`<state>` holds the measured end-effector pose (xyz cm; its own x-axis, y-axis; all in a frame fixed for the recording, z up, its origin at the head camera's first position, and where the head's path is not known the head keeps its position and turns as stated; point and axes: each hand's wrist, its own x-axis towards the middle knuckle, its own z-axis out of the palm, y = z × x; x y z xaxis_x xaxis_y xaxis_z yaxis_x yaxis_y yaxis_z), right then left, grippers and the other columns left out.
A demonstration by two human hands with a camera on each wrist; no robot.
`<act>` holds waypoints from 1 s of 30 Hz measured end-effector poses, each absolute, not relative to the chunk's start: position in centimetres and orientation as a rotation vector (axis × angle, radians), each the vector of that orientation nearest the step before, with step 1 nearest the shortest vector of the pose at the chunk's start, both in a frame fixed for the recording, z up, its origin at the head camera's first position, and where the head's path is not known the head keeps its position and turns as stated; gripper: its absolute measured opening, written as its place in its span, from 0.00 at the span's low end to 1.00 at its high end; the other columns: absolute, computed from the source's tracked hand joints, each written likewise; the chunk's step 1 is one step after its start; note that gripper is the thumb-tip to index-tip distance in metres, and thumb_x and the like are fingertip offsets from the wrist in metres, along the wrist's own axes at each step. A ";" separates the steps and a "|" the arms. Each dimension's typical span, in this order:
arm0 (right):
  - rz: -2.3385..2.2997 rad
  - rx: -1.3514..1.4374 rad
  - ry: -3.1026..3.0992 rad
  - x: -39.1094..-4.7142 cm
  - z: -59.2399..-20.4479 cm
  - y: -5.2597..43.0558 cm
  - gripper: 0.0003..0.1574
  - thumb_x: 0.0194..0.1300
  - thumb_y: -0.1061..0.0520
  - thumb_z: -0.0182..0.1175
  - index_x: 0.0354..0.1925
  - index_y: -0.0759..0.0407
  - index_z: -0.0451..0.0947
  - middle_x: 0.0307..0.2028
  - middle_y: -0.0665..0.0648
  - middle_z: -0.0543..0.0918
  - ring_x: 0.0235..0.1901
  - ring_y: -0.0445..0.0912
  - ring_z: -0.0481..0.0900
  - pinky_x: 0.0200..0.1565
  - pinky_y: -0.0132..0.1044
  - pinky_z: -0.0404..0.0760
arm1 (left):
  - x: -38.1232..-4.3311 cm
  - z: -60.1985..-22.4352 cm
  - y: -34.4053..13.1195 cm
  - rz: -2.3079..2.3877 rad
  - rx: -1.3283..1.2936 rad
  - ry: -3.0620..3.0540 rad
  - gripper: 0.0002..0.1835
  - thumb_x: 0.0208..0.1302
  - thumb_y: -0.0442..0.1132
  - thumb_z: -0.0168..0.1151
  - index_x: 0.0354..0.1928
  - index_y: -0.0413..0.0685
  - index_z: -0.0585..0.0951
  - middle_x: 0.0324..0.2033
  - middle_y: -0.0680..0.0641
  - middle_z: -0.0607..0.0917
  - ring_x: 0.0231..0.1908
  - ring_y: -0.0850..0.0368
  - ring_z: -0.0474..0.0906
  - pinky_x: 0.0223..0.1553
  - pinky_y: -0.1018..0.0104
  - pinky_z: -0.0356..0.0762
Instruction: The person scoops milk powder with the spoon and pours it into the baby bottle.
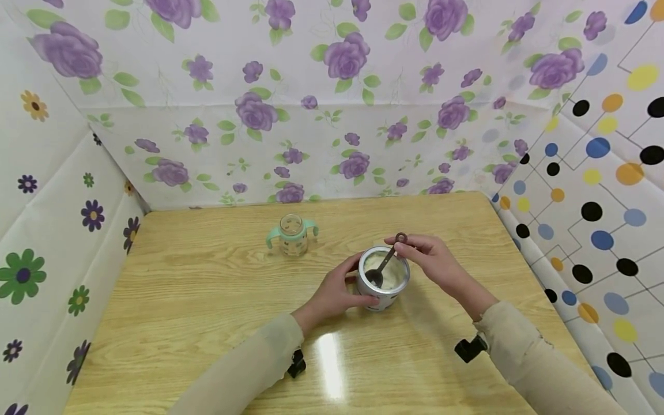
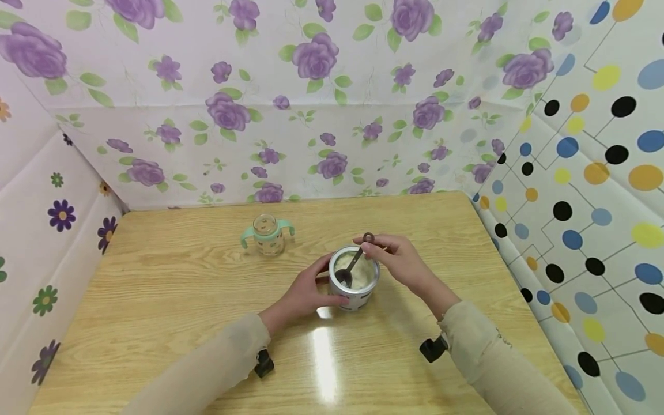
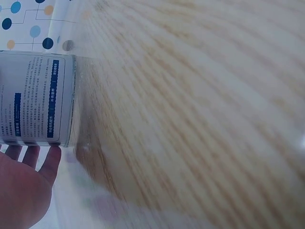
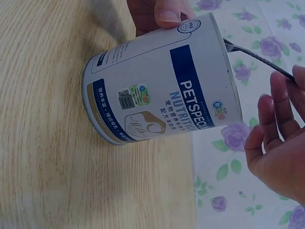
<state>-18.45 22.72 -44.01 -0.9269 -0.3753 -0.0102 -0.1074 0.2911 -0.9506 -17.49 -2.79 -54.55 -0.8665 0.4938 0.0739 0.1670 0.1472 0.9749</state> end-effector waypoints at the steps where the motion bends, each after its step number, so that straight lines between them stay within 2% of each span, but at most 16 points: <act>1: -1.685 -0.437 2.328 -18.5 -44.1 22.8 0.22 0.84 0.52 0.58 0.59 0.68 0.86 0.66 0.68 0.82 0.66 0.43 0.79 0.63 0.34 0.80 | -17.5 -54.6 -2.8 1.781 0.645 2.162 0.53 0.56 0.40 0.86 0.81 0.64 0.67 0.72 0.59 0.75 0.72 0.59 0.71 0.70 0.56 0.76; 3: -1.675 -0.420 2.339 -18.5 -44.2 23.0 0.22 0.84 0.51 0.57 0.60 0.66 0.86 0.65 0.68 0.82 0.64 0.48 0.81 0.61 0.37 0.81 | -17.5 -54.7 -2.7 1.780 0.648 2.162 0.53 0.56 0.41 0.86 0.81 0.65 0.67 0.73 0.59 0.75 0.72 0.58 0.71 0.70 0.56 0.76; 6: -1.659 -0.390 2.357 -18.5 -44.5 23.4 0.23 0.84 0.49 0.57 0.49 0.69 0.87 0.64 0.63 0.85 0.60 0.59 0.81 0.55 0.42 0.80 | -17.5 -54.8 -2.7 1.773 0.647 2.164 0.53 0.55 0.41 0.86 0.81 0.66 0.67 0.73 0.60 0.75 0.71 0.59 0.71 0.70 0.56 0.75; 7: -1.657 -0.386 2.360 -18.5 -44.7 23.6 0.25 0.84 0.48 0.57 0.45 0.70 0.86 0.61 0.61 0.86 0.57 0.58 0.81 0.53 0.43 0.79 | -17.5 -54.8 -2.7 1.775 0.646 2.166 0.53 0.55 0.41 0.87 0.81 0.66 0.67 0.73 0.60 0.75 0.71 0.59 0.72 0.70 0.56 0.75; 9: -1.669 -0.374 2.344 -18.6 -44.9 23.9 0.27 0.84 0.46 0.56 0.45 0.70 0.85 0.52 0.60 0.89 0.50 0.60 0.80 0.47 0.43 0.76 | -17.5 -54.7 -2.7 1.780 0.645 2.170 0.53 0.55 0.41 0.87 0.80 0.65 0.67 0.73 0.60 0.75 0.71 0.59 0.72 0.70 0.55 0.75; 10: -1.681 -0.369 2.331 -18.6 -45.1 24.1 0.27 0.84 0.46 0.56 0.45 0.70 0.85 0.47 0.61 0.88 0.47 0.59 0.78 0.45 0.43 0.75 | -17.5 -54.7 -2.7 1.781 0.647 2.173 0.53 0.54 0.41 0.87 0.80 0.65 0.68 0.72 0.60 0.75 0.71 0.59 0.72 0.70 0.55 0.76; 14: -1.752 -0.326 2.245 -18.7 -45.7 24.9 0.29 0.85 0.44 0.54 0.62 0.66 0.84 0.33 0.62 0.81 0.35 0.53 0.71 0.39 0.41 0.72 | -17.5 -54.6 -2.7 1.788 0.648 2.176 0.53 0.54 0.40 0.87 0.80 0.63 0.68 0.72 0.59 0.76 0.71 0.58 0.72 0.69 0.56 0.76; 18: -1.844 -0.285 2.115 -18.8 -46.1 25.5 0.29 0.87 0.45 0.52 0.66 0.66 0.81 0.33 0.53 0.82 0.32 0.46 0.71 0.37 0.36 0.73 | -17.4 -54.4 -2.7 1.783 0.641 2.171 0.53 0.54 0.40 0.87 0.80 0.64 0.68 0.72 0.59 0.76 0.71 0.59 0.72 0.70 0.57 0.76; 25: -1.945 -0.258 1.936 -18.9 -46.3 25.6 0.29 0.86 0.45 0.52 0.66 0.66 0.80 0.36 0.49 0.88 0.32 0.41 0.75 0.36 0.32 0.74 | -17.3 -54.2 -2.7 1.788 0.641 2.174 0.53 0.55 0.39 0.87 0.81 0.60 0.67 0.71 0.54 0.77 0.71 0.56 0.73 0.69 0.55 0.77; 30: -2.006 -0.268 1.815 -19.0 -46.3 25.5 0.24 0.87 0.47 0.51 0.63 0.61 0.84 0.39 0.47 0.92 0.30 0.39 0.76 0.34 0.29 0.75 | -17.3 -54.2 -2.6 1.784 0.643 2.173 0.53 0.55 0.39 0.87 0.81 0.60 0.67 0.71 0.54 0.77 0.71 0.56 0.72 0.69 0.55 0.77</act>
